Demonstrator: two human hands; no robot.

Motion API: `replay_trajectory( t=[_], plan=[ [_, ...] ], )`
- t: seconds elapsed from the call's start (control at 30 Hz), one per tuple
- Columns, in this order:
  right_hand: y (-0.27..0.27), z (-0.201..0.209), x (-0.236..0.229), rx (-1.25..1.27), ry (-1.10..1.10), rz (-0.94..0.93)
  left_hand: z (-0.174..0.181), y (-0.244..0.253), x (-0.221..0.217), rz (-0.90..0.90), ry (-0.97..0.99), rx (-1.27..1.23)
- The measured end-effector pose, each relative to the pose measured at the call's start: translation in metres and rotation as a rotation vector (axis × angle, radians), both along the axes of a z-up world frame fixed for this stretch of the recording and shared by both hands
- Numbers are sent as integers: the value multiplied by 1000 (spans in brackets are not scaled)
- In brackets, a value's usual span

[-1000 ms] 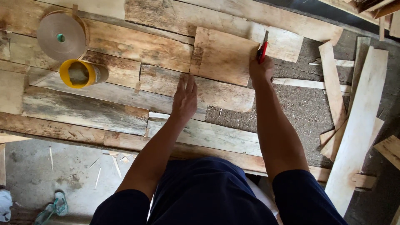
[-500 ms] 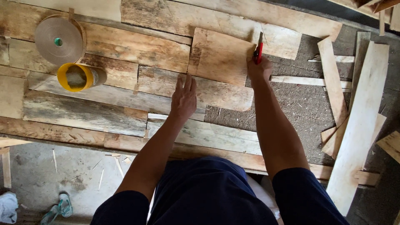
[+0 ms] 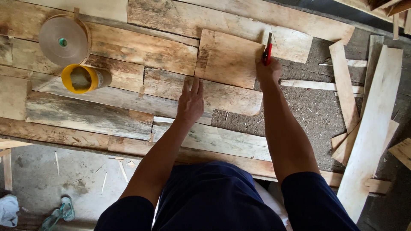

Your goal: The recorder is cutting and fitting thin wooden planks onto a surface using a utility knife.

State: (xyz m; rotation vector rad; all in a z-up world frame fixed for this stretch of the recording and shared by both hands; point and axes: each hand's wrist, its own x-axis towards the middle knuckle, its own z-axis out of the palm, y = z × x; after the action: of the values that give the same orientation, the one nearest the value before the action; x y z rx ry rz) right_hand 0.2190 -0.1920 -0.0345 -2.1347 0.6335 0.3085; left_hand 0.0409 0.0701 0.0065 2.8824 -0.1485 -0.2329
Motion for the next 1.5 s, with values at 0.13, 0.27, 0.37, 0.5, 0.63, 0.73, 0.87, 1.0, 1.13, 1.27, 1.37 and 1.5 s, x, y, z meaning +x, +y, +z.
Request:
replay_trajectory(
  t=[0.13, 0.27, 0.37, 0.5, 0.63, 0.73, 0.87, 1.0, 1.13, 1.27, 1.37, 1.5],
  plan=[
    [-4, -7, 1, -9, 24, -1, -1, 0, 0, -8, -15, 25],
    [-5, -11, 2, -105, 1, 37, 11, -2, 4, -24, 3, 50],
    [-12, -29, 3, -120, -48, 44, 14, -5, 9, -33, 36, 109],
    [-16, -38, 2, -127, -122, 72, 11, -9, 14, 22, 149, 48],
    [-7, -9, 1, -92, -32, 32, 10, -10, 18, 21, 188, 58],
    [-4, 10, 0, -32, 48, -19, 18, -12, 19, 39, 154, 66],
    [-14, 16, 1, 123, -46, -71, 19, -13, 20, 34, 145, 68],
    [-28, 34, 5, 194, -187, -100, 15, -13, 20, 31, 136, 58],
    [-42, 46, 7, 214, -364, -16, 15, -13, 19, 33, 126, 55],
    [-39, 45, 8, 130, -411, 382, 19, -14, 21, 31, 140, 79],
    [3, 88, 0, -233, -330, 747, 20, -15, 19, 37, 128, 76],
    [42, 85, -5, -594, -213, 1067, 18, -14, 16, 41, 65, 92]
  ],
)
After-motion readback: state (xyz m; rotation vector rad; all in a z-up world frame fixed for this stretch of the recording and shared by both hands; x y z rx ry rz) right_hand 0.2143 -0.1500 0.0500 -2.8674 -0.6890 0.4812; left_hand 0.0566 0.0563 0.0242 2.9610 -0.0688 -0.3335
